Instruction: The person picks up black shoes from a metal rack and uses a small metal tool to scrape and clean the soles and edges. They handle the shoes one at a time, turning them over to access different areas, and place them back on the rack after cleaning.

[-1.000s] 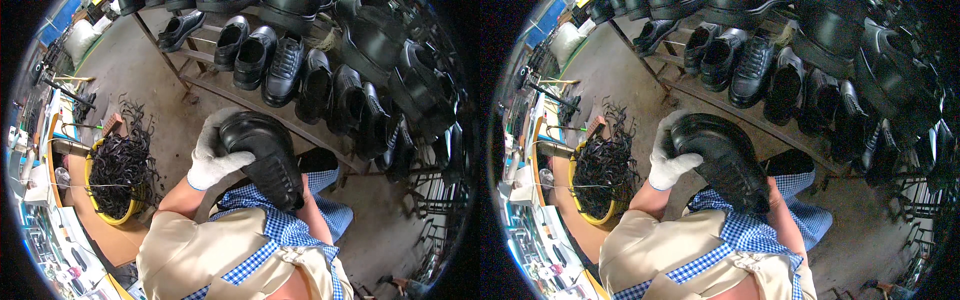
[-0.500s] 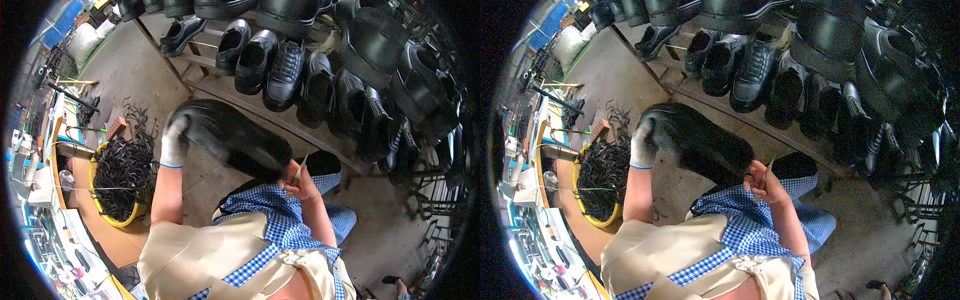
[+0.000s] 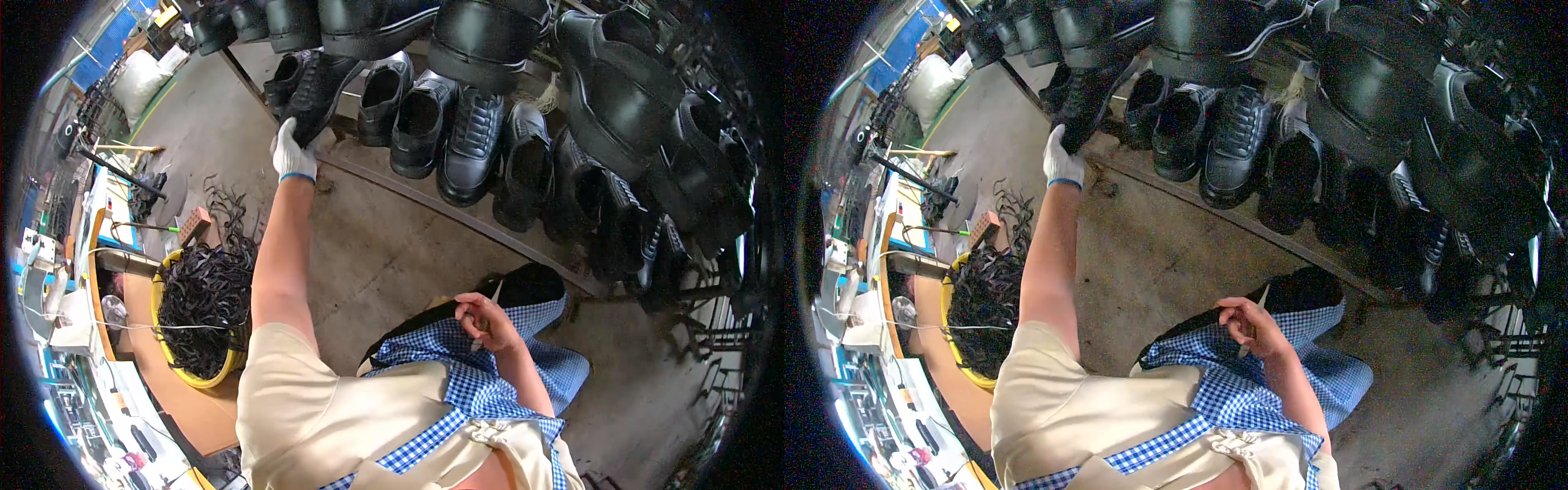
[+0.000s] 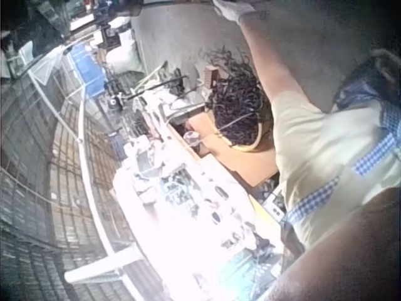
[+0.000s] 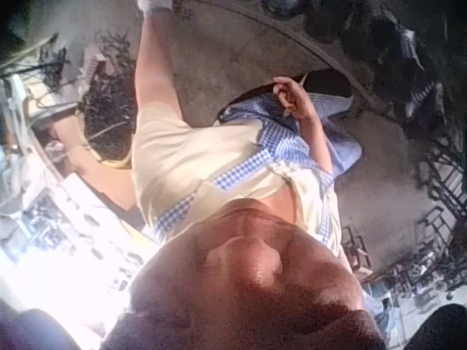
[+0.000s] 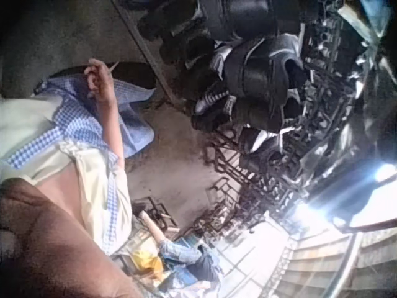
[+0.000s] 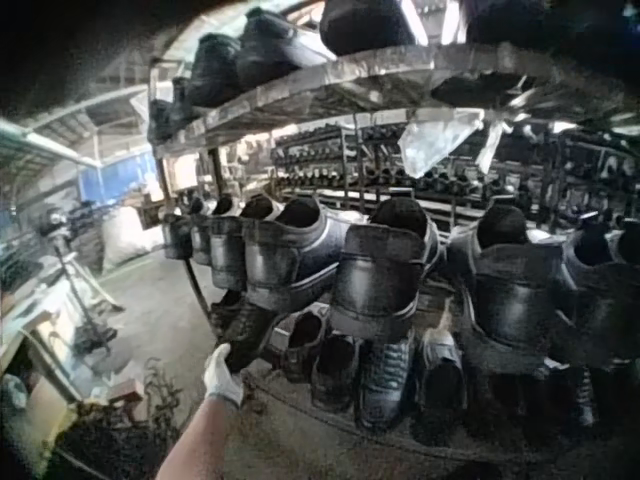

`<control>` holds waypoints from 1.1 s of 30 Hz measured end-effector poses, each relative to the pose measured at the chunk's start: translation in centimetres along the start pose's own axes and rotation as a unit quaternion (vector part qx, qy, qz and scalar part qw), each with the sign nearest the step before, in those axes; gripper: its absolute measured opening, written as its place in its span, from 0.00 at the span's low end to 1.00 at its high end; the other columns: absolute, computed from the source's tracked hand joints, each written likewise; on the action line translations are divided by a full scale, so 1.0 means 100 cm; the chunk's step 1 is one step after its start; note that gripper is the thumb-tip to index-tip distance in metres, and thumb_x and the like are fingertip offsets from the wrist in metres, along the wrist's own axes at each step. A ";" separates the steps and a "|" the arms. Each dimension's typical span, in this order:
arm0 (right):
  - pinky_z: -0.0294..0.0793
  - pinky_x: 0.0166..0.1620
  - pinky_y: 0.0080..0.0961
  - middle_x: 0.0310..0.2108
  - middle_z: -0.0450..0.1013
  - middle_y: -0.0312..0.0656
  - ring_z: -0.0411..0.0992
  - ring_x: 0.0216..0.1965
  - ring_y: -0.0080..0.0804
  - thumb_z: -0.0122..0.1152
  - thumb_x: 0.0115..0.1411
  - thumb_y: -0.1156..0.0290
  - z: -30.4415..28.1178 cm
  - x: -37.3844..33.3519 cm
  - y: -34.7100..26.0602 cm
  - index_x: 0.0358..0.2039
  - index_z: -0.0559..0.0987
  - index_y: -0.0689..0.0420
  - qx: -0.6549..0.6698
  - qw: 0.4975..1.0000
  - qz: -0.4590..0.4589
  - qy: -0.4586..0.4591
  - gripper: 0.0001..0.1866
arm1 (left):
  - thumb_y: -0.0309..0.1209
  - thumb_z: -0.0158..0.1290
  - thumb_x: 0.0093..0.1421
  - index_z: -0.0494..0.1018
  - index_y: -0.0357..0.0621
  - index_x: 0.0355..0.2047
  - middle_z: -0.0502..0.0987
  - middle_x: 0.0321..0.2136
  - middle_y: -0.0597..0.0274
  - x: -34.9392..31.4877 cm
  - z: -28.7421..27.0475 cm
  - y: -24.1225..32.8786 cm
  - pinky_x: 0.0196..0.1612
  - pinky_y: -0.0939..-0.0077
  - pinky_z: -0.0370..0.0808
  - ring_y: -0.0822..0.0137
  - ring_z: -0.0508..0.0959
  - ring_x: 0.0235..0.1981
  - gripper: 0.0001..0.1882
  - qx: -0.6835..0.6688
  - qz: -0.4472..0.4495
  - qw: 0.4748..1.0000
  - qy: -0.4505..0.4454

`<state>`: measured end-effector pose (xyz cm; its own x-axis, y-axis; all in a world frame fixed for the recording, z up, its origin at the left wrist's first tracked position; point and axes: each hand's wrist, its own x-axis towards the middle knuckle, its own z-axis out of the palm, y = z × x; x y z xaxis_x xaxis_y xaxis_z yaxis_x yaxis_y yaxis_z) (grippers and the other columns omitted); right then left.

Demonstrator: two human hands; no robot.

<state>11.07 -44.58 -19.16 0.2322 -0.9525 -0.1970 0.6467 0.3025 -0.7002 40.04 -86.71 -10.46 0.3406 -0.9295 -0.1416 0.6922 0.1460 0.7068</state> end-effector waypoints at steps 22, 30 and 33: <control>0.59 0.19 0.16 0.33 0.74 0.42 0.62 0.17 0.19 0.48 0.67 0.54 -0.013 0.004 -0.012 0.51 0.73 0.62 0.016 0.998 0.001 0.058 0.24 | 0.49 0.52 0.58 0.75 0.51 0.45 0.79 0.39 0.53 -0.006 0.000 0.113 0.59 0.57 0.62 0.54 0.78 0.44 0.20 0.832 0.354 0.380 -0.195; 0.55 0.15 0.08 0.41 0.75 0.50 0.75 0.25 0.23 0.48 0.67 0.59 0.036 0.036 -0.035 0.59 0.63 0.61 -0.100 0.992 0.081 -0.013 0.26 | 0.34 0.57 0.58 0.72 0.34 0.47 0.78 0.39 0.59 -0.192 -0.017 0.092 0.46 0.73 0.72 0.66 0.77 0.38 0.20 0.416 -0.030 0.901 -0.120; 0.59 0.16 0.09 0.46 0.74 0.53 0.78 0.28 0.26 0.46 0.67 0.57 0.067 0.032 -0.040 0.61 0.62 0.57 -0.125 0.990 0.066 -0.011 0.26 | 0.34 0.58 0.58 0.73 0.36 0.43 0.79 0.35 0.58 -0.246 -0.045 0.054 0.42 0.73 0.75 0.68 0.78 0.36 0.16 0.448 0.017 0.853 -0.266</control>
<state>14.08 -48.65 -12.36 0.3201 -0.9037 -0.2844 0.4105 0.4028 -0.8180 38.27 -61.53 -6.26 -0.1513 -0.9870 0.0549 -0.1588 0.0791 0.9841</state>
